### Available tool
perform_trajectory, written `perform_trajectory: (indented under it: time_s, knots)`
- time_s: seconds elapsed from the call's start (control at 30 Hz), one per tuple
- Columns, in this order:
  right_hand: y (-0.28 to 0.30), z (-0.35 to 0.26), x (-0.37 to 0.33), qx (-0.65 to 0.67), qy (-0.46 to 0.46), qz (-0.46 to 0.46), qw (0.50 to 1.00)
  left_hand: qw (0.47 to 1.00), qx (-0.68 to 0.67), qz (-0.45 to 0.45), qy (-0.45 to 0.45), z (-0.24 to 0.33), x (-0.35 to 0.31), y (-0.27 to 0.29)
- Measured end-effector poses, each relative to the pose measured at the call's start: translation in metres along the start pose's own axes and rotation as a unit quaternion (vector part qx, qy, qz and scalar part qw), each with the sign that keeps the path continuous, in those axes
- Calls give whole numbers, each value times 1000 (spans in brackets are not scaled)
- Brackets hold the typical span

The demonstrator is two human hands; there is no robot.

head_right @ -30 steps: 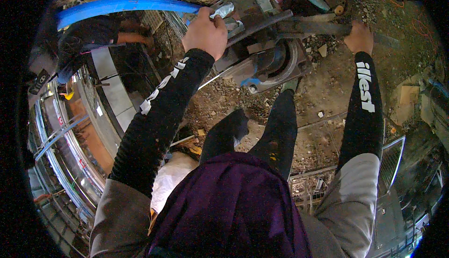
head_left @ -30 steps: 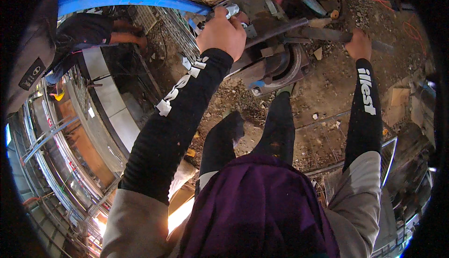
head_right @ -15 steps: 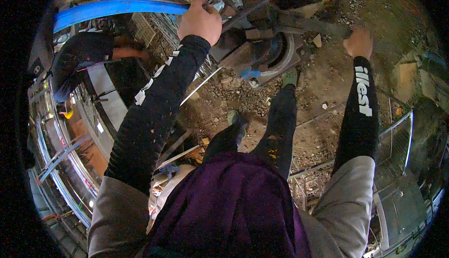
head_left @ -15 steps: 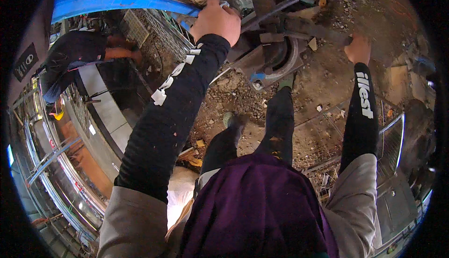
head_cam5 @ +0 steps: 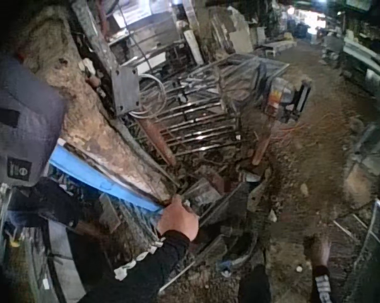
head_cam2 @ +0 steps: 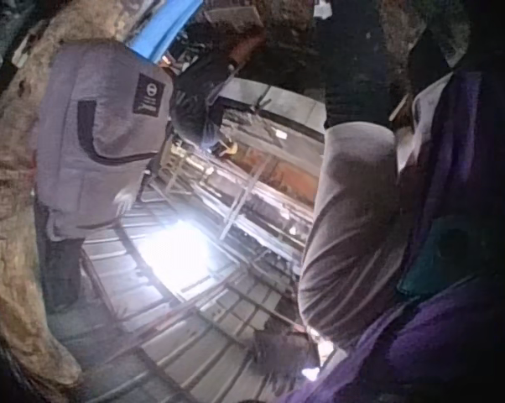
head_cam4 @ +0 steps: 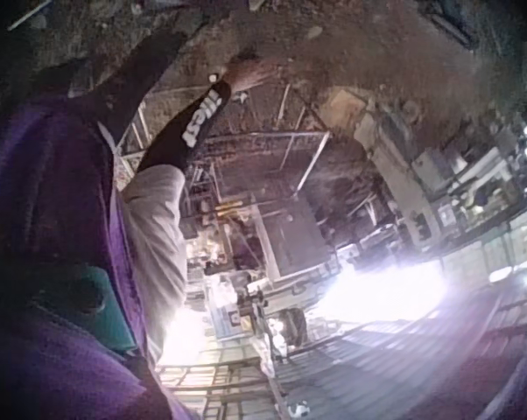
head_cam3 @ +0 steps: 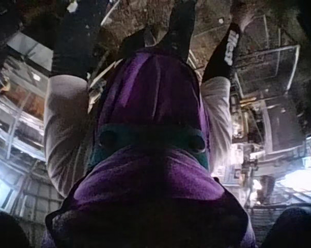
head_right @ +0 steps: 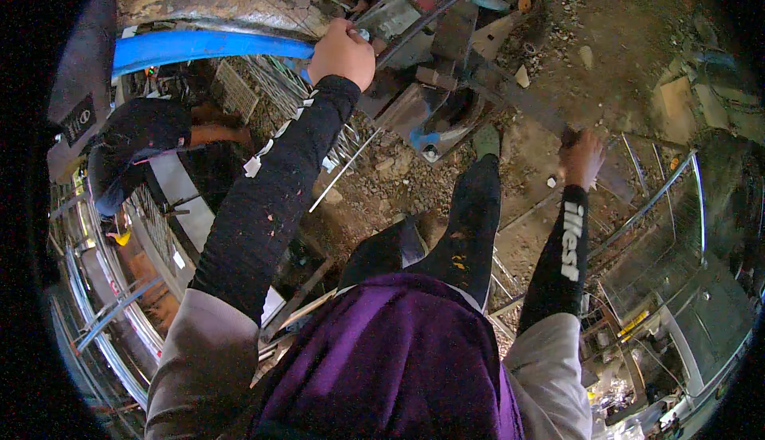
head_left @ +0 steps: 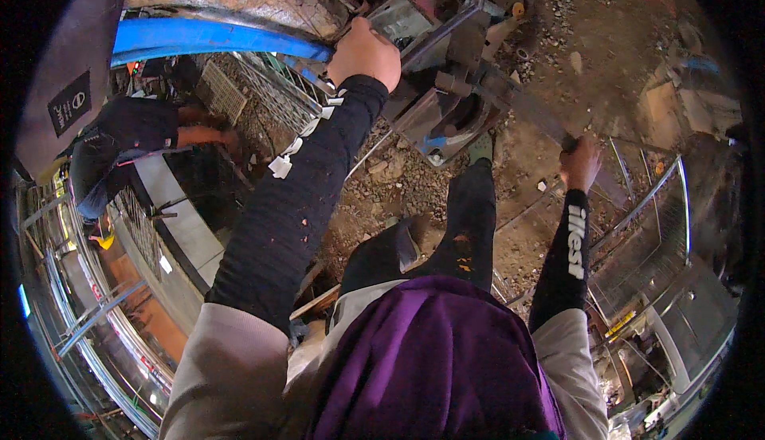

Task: The person walks through a cluttered workshop, picks up a metal rod, and uses an angle grinder to smooth its end. They then measure and mark the rod with a tape measure and marker before cutting it with a chop saw.

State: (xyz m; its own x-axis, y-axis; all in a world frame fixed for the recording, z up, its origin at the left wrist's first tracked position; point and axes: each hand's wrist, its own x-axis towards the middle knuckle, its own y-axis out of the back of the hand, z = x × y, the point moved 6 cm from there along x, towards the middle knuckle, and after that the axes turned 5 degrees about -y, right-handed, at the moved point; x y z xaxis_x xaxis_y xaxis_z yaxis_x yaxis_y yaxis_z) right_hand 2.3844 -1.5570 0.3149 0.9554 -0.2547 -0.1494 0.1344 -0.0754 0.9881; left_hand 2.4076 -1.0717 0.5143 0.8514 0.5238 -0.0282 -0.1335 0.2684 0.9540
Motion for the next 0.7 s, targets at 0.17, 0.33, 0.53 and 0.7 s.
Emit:
perform_trajectory:
  time_s: [0.17,0.33,0.53,0.7]
  knots:
    - [10,-4,-54,10,-11,21,1000,1000,-18,-12,-18,-1,0,-3]
    - [13,-4,-73,-10,-42,27,999,999,-6,-36,-33,4,1,-3]
    - [3,-5,-117,25,-88,55,994,998,-22,-14,-50,9,-2,-1]
    - [-20,2,-149,25,-158,32,987,995,-21,13,-100,10,2,-3]
